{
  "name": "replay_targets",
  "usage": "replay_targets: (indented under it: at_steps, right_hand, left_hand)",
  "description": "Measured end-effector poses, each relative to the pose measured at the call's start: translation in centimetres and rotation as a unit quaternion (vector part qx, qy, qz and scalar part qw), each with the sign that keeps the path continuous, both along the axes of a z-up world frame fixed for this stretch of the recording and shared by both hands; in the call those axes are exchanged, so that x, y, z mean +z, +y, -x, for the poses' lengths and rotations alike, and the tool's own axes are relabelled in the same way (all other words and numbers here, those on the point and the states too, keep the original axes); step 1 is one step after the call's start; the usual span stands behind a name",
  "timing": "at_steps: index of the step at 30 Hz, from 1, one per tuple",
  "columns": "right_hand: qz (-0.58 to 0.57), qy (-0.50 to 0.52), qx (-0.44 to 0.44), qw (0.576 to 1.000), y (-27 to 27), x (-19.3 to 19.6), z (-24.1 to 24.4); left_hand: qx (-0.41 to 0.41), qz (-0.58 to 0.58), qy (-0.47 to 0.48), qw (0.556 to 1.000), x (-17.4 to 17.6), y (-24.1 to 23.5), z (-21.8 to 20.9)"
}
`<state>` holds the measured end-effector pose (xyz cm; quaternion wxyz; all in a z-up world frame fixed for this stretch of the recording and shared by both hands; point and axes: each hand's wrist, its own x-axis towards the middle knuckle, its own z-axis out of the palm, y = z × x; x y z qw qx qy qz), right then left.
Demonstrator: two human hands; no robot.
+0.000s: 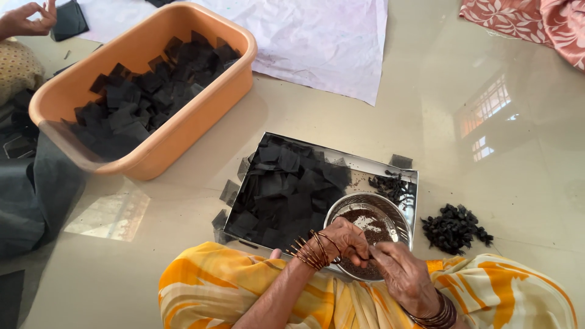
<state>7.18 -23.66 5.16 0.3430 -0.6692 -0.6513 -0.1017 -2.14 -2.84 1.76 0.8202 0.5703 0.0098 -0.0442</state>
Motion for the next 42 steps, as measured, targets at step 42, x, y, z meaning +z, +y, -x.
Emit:
replay_targets:
  at_steps: [42]
  right_hand:
    - [0.239,0.506,-0.187,0.807,-0.5,0.4,-1.4]
  left_hand:
    - [0.096,-0.306,-0.002,0.947,2.0,-4.5,-0.1]
